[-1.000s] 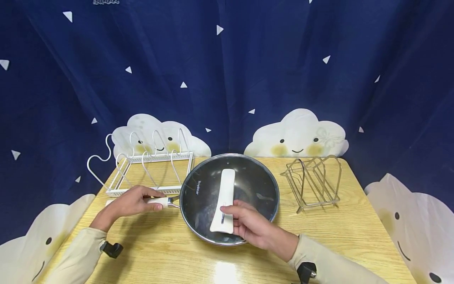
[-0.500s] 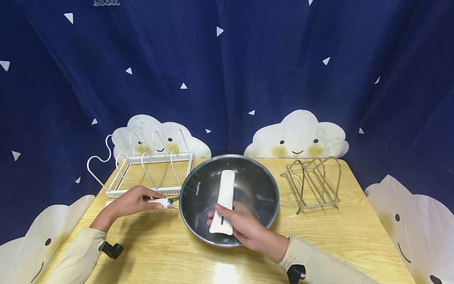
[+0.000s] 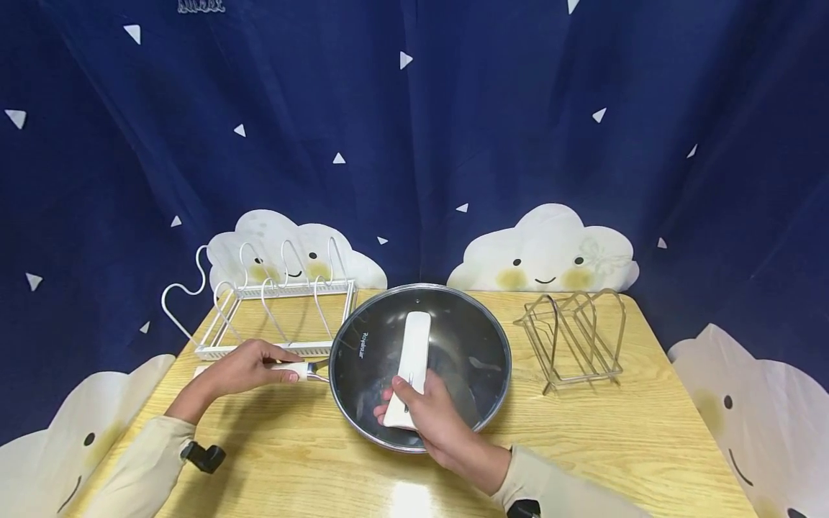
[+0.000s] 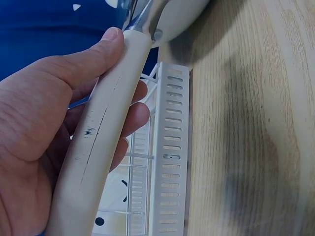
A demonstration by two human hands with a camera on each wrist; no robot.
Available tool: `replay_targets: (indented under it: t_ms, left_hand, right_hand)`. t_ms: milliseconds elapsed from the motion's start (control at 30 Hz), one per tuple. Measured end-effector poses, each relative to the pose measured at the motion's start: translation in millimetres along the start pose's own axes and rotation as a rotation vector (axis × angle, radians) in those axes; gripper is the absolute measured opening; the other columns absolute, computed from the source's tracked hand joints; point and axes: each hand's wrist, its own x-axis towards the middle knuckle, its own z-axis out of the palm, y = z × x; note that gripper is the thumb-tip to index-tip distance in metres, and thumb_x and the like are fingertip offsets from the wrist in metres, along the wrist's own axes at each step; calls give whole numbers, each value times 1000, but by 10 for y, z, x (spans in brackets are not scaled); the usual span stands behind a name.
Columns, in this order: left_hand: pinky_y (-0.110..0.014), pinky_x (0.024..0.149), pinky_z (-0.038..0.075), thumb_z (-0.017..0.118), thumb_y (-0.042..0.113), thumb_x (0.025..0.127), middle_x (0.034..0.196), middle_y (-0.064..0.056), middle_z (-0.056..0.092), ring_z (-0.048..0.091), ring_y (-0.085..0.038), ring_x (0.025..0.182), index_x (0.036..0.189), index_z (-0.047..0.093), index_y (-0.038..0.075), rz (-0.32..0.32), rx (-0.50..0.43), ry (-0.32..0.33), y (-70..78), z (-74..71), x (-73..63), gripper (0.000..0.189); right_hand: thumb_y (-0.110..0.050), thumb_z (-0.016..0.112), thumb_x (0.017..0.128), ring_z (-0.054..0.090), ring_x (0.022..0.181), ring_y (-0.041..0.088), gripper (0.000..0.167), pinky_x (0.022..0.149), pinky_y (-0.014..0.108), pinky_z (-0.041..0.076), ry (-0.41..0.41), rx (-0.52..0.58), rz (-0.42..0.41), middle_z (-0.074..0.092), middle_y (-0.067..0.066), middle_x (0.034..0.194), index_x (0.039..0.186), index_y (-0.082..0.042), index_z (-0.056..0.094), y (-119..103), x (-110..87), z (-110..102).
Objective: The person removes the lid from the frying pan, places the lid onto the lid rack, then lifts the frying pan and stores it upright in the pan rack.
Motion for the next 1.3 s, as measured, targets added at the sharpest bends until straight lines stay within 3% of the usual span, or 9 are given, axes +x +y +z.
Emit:
replay_targets:
  t_ms: [367,667,933,1167,1300]
  left_hand:
    - [-23,58,41,81,29,88,104,5,77,52,-5,69,112,80,16,-9,5,-3,6,4,-8,27]
    - [-24,65,44,79,36,89,106,0,78,54,-5,75,111,80,14,32,38,21,22,-6,-11,31]
    - [-24,66,45,79,36,89,106,0,78,56,-4,76,110,80,14,32,46,27,18,6,-18,31]
    - [-23,54,37,80,37,88,108,0,77,44,-2,60,113,80,16,-17,50,33,22,9,-31,32]
    - [-23,51,34,81,34,88,108,-1,77,38,-2,56,114,79,14,-13,59,31,30,1,-30,33]
  right_hand:
    - [-10,47,108,72,79,23,33,78,37,61,19,-8,-16,59,10,92,129,10,32,27,-20,3]
    - [-9,46,108,74,79,25,31,78,40,62,34,-12,-30,60,13,96,129,11,34,52,-10,-24]
    - [-12,46,109,73,78,22,32,77,39,62,25,-16,-65,60,11,95,129,11,34,-28,-51,-23]
    - [-10,44,109,73,75,21,31,78,41,62,20,-38,-52,61,11,95,129,11,34,-112,-74,-53]
    - [-10,45,108,72,73,22,30,78,41,62,19,-50,-48,61,13,95,128,10,35,-144,-86,-76]
